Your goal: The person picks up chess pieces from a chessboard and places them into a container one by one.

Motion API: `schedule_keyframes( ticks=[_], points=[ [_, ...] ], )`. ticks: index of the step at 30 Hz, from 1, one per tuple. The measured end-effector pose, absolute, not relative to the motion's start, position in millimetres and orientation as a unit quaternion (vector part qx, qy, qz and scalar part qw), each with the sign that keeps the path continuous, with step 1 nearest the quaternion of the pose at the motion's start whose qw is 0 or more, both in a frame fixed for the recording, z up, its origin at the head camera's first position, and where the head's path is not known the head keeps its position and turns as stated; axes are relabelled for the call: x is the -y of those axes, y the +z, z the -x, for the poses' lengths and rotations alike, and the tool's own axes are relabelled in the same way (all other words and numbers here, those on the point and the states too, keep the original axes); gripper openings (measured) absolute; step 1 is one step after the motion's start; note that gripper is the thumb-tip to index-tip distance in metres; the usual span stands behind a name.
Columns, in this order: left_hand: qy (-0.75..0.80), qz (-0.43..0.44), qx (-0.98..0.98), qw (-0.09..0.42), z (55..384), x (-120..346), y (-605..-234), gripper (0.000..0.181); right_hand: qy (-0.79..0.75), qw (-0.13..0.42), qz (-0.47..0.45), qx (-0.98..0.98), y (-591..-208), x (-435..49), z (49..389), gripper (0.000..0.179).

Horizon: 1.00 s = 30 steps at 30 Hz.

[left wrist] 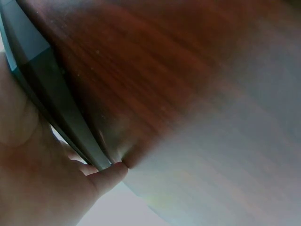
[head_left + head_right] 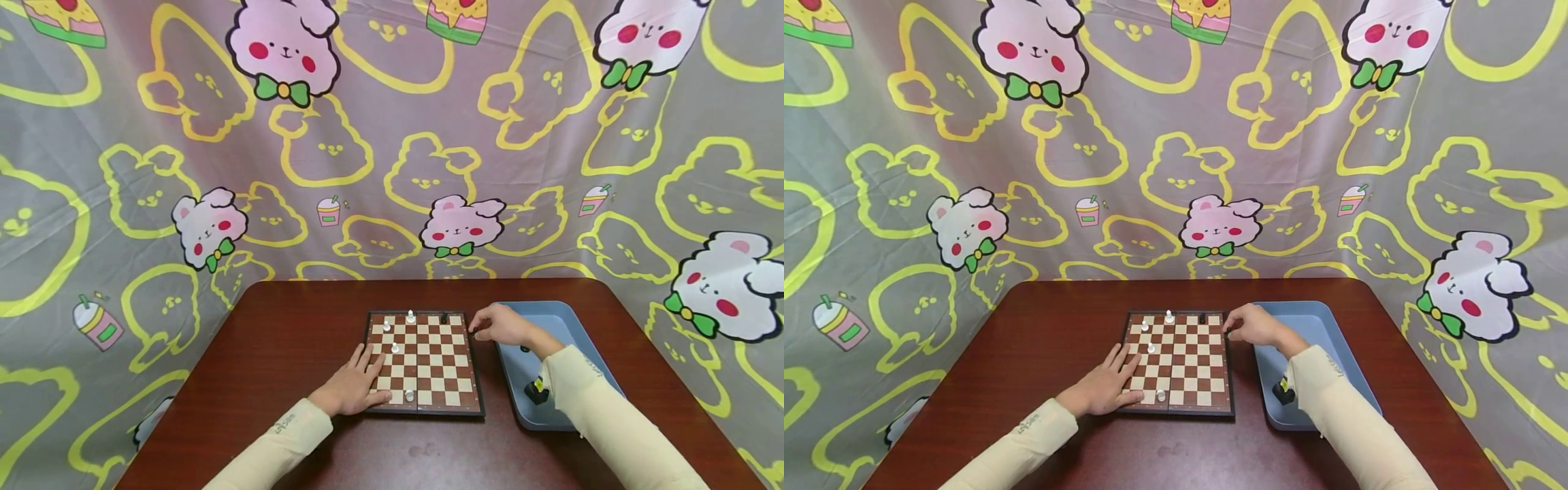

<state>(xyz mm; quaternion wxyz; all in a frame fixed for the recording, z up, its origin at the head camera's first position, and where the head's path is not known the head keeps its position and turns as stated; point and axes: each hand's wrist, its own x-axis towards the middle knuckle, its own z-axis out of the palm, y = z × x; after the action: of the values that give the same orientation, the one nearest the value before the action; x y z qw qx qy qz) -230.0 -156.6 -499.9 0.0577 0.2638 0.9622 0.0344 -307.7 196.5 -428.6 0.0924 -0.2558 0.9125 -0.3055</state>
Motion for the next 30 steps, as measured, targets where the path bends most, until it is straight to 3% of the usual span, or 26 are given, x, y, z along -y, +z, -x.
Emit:
schedule_keyframes(
  ticks=[30],
  points=[
    [0.034,-0.264,-0.962,0.058,228,156,-499,0.084,-0.347,0.096,0.195,-0.912,-434,-284,304,0.018]
  ],
)
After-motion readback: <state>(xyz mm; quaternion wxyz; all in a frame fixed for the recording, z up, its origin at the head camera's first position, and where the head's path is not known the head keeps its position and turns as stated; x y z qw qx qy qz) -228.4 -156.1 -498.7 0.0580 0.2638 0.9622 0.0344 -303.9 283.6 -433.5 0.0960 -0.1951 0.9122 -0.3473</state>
